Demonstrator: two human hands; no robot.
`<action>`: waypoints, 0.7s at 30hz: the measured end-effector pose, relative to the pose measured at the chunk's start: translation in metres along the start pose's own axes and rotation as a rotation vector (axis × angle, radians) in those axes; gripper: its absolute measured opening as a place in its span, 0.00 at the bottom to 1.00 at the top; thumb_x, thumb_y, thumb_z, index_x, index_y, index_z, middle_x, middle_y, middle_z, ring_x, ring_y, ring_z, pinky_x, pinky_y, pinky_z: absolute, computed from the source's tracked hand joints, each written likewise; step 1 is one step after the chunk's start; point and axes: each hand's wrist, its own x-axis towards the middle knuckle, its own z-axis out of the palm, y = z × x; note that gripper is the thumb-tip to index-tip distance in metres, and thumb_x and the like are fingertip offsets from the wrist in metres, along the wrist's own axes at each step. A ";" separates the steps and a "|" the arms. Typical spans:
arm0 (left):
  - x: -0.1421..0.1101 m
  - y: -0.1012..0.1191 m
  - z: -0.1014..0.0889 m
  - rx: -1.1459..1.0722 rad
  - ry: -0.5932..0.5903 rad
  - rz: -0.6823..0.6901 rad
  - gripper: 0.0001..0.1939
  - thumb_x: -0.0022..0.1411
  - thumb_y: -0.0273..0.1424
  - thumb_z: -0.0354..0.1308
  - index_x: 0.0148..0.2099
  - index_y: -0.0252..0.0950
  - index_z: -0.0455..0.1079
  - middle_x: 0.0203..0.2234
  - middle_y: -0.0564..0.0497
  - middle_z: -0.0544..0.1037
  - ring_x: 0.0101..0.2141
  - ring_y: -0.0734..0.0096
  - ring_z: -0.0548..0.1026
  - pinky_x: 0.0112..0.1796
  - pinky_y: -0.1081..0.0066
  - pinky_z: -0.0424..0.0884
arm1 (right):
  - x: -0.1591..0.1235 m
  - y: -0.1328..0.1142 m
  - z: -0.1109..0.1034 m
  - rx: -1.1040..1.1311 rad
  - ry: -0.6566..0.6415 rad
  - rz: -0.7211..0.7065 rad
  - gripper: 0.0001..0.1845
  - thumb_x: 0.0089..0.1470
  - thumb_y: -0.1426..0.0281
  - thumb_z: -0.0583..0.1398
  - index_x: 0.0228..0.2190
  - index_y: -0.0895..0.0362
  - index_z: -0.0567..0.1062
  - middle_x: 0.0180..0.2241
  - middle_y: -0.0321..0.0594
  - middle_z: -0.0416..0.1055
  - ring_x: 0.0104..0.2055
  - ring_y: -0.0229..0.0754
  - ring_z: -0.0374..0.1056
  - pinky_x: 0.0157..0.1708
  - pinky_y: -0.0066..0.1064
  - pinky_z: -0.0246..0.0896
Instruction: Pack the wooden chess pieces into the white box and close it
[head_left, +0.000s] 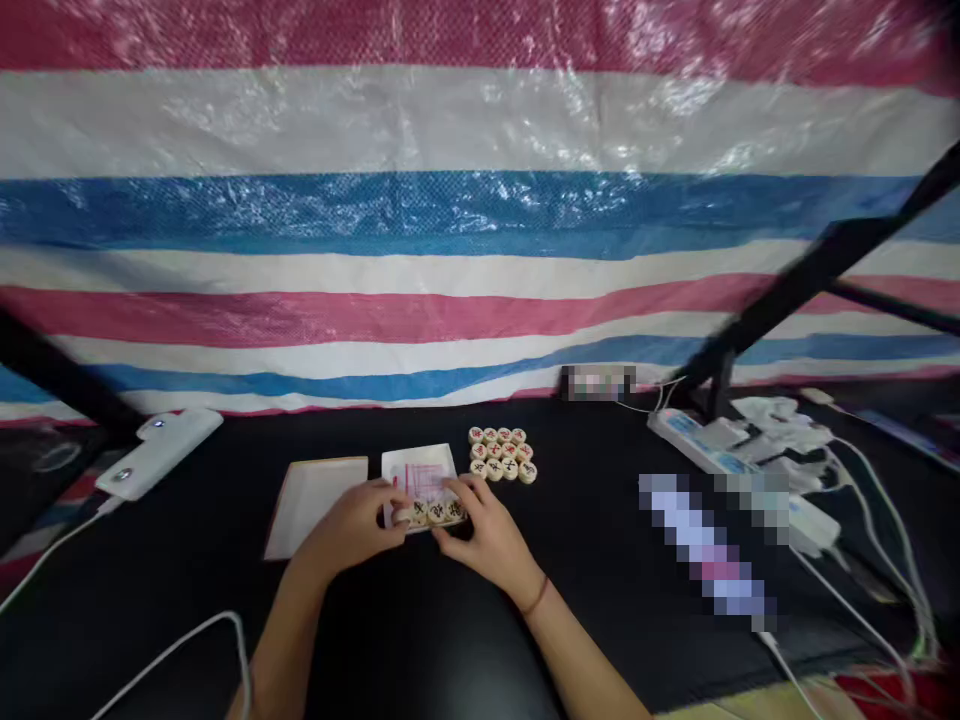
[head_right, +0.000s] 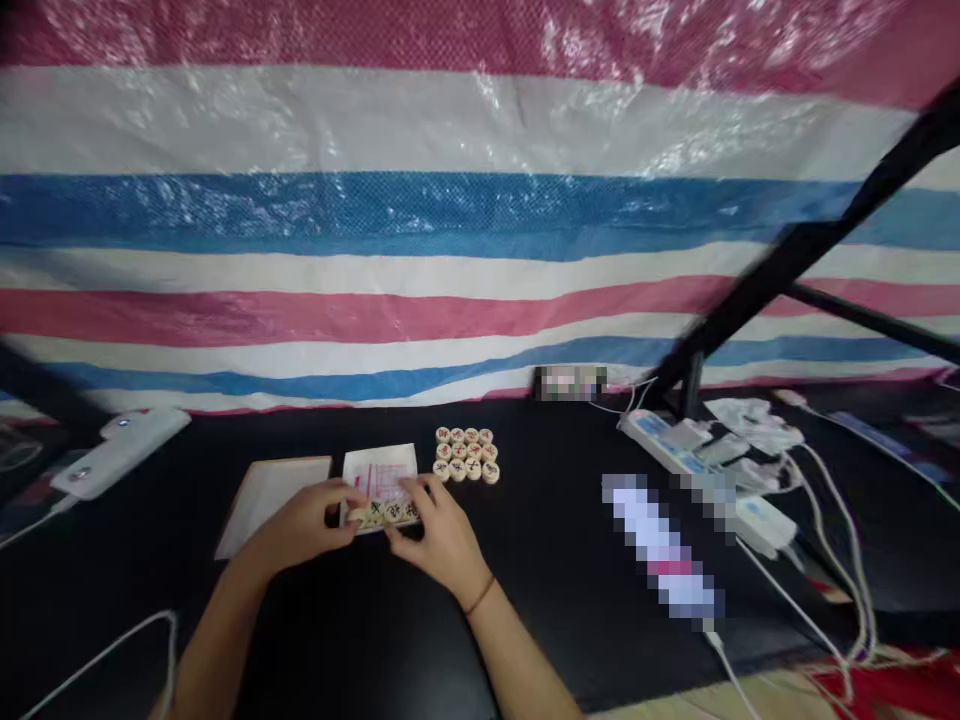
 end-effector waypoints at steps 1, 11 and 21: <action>0.001 0.005 0.000 -0.041 0.014 0.042 0.11 0.52 0.28 0.57 0.39 0.38 0.75 0.36 0.51 0.77 0.35 0.68 0.73 0.39 0.69 0.67 | 0.001 -0.002 -0.002 -0.003 0.025 -0.040 0.29 0.48 0.71 0.64 0.52 0.55 0.66 0.47 0.47 0.66 0.47 0.48 0.68 0.45 0.38 0.69; 0.010 0.028 0.029 -0.635 0.050 0.073 0.10 0.58 0.35 0.59 0.41 0.36 0.72 0.34 0.50 0.76 0.36 0.69 0.74 0.40 0.71 0.69 | 0.003 -0.014 -0.012 0.083 0.186 -0.196 0.14 0.56 0.74 0.59 0.45 0.53 0.69 0.38 0.41 0.75 0.38 0.43 0.70 0.38 0.36 0.68; 0.021 0.021 0.044 -0.882 0.344 -0.126 0.22 0.50 0.41 0.65 0.45 0.37 0.71 0.38 0.49 0.78 0.39 0.65 0.78 0.41 0.68 0.74 | 0.001 -0.006 -0.020 0.115 0.267 0.018 0.13 0.53 0.73 0.58 0.42 0.54 0.71 0.41 0.44 0.72 0.40 0.43 0.69 0.37 0.34 0.68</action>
